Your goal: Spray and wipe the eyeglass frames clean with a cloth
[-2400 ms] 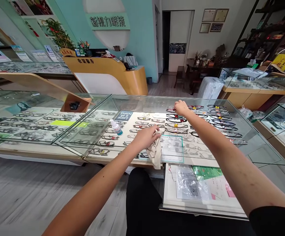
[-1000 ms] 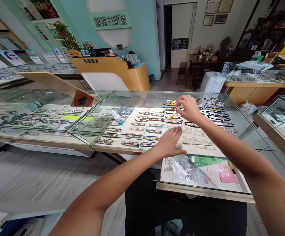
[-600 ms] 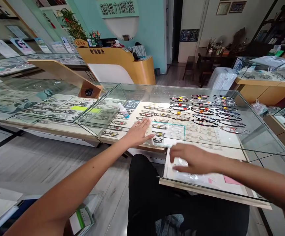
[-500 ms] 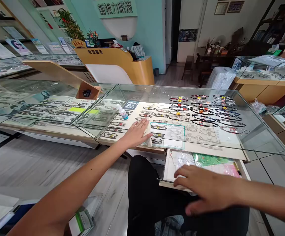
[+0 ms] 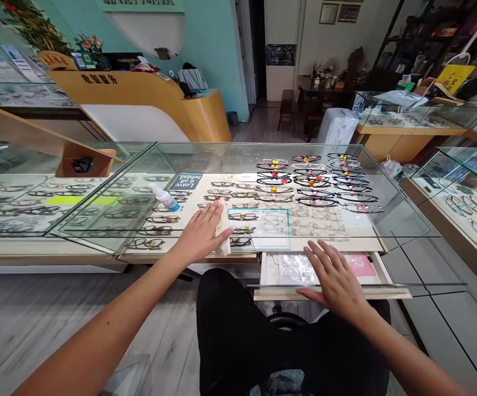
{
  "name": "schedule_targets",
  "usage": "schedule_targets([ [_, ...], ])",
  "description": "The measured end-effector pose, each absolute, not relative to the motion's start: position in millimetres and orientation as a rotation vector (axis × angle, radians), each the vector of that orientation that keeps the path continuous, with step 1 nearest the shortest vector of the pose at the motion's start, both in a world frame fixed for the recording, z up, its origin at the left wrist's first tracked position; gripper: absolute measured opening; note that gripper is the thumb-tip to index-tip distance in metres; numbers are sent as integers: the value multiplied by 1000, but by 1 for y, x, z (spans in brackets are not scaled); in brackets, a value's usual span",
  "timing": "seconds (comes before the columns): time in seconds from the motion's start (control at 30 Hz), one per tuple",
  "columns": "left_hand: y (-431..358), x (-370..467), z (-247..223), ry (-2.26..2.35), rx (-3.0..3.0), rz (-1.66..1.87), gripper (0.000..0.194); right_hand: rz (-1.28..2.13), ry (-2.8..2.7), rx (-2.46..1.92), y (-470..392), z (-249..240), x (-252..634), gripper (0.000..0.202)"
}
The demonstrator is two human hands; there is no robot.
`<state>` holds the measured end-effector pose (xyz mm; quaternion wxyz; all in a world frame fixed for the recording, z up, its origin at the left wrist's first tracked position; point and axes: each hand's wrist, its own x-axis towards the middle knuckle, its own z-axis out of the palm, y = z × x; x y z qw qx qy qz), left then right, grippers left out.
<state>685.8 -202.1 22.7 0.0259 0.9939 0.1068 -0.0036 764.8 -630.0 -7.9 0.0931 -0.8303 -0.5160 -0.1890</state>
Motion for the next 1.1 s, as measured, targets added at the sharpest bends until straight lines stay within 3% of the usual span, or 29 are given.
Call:
schedule_targets([
  [0.13,-202,686,21,331,3085,10,104,-518,-1488,-2508,-611,-9,800,122],
  [0.77,-199,691,9,332,3130,172,100,-403,-1482,-2610,-582,-15,850,69],
  [1.1,-198,697,5,403,3091,141,102,-285,-1527,-2642,-583,-15,852,70],
])
